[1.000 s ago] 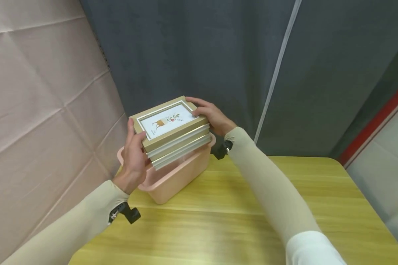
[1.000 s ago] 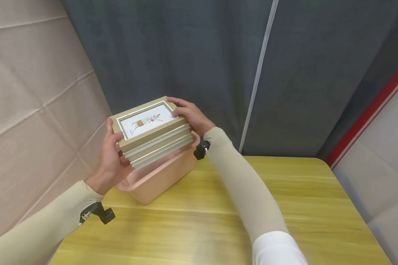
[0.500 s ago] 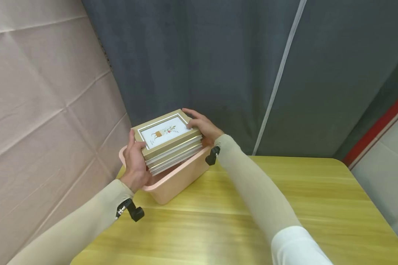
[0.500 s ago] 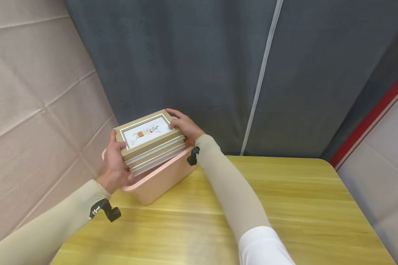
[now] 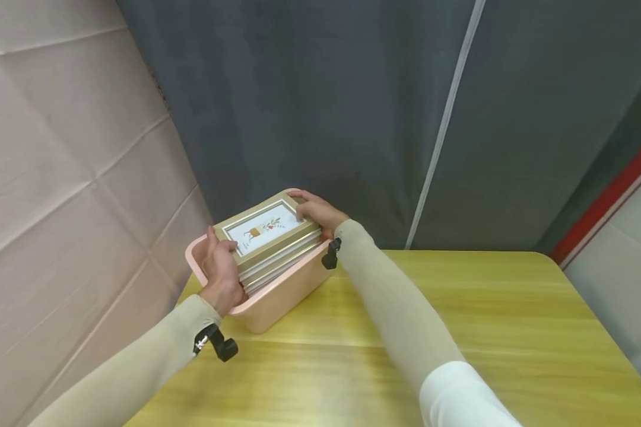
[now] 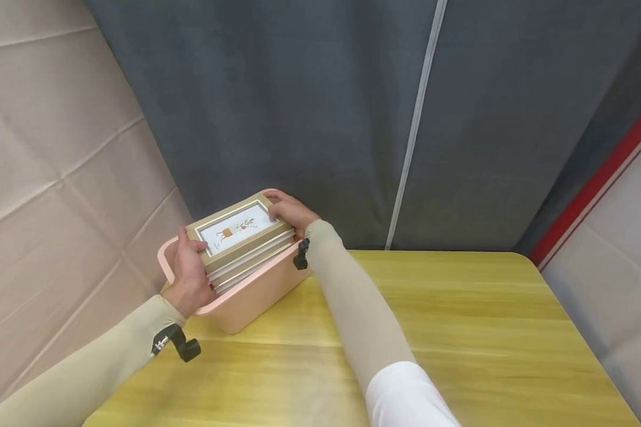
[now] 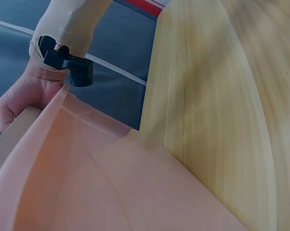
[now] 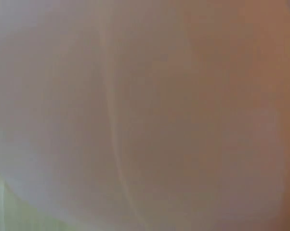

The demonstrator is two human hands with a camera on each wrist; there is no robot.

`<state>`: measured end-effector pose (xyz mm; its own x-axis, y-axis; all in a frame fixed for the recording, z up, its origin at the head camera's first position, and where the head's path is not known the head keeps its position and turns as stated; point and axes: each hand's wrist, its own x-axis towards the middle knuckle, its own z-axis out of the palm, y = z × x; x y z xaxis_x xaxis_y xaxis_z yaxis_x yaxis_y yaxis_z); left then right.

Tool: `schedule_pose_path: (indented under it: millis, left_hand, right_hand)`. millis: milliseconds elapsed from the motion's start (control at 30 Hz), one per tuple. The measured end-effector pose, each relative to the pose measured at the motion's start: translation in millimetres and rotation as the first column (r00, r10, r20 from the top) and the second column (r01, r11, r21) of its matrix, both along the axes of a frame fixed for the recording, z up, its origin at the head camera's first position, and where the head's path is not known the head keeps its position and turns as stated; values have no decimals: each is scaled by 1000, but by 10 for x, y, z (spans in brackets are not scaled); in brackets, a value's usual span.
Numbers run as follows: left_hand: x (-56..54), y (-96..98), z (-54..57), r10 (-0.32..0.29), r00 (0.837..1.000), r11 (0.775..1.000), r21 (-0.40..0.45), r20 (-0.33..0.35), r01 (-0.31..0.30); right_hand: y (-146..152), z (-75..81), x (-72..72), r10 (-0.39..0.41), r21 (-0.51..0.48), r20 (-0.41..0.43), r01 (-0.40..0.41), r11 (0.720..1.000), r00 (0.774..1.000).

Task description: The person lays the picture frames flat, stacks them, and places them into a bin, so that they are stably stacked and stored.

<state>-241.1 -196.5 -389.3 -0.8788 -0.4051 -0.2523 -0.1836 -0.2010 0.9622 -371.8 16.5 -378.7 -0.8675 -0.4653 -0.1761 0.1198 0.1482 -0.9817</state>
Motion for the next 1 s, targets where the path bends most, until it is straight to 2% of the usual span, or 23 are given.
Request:
schedule_pose_path:
  millis: [167, 233, 467, 633, 833, 1000]
  left_hand:
    - [40, -71, -10, -11, 1000, 998, -57, 22, 12]
    - [52, -90, -11, -14, 999, 999, -48, 39, 15]
    - [68, -120, 3, -15, 996, 999, -39, 92, 19]
    - [80, -122, 29, -101, 987, 994, 60, 125, 94]
    - [96, -108, 43, -202, 966, 963, 213, 163, 165]
    - [84, -82, 35, -243, 959, 947, 250, 142, 203]
  right_hand:
    - [-106, 30, 74, 81, 13, -46, -80, 997, 996]
    - [-144, 34, 78, 108, 17, -46, -107, 994, 993]
    - [-225, 23, 51, 123, 47, -15, -122, 991, 992]
    - [-224, 69, 88, 138, 83, -3, -137, 987, 990]
    - [-215, 101, 123, 190, 107, -2, -189, 976, 982]
    - [-182, 43, 80, 180, 96, -42, -176, 980, 983]
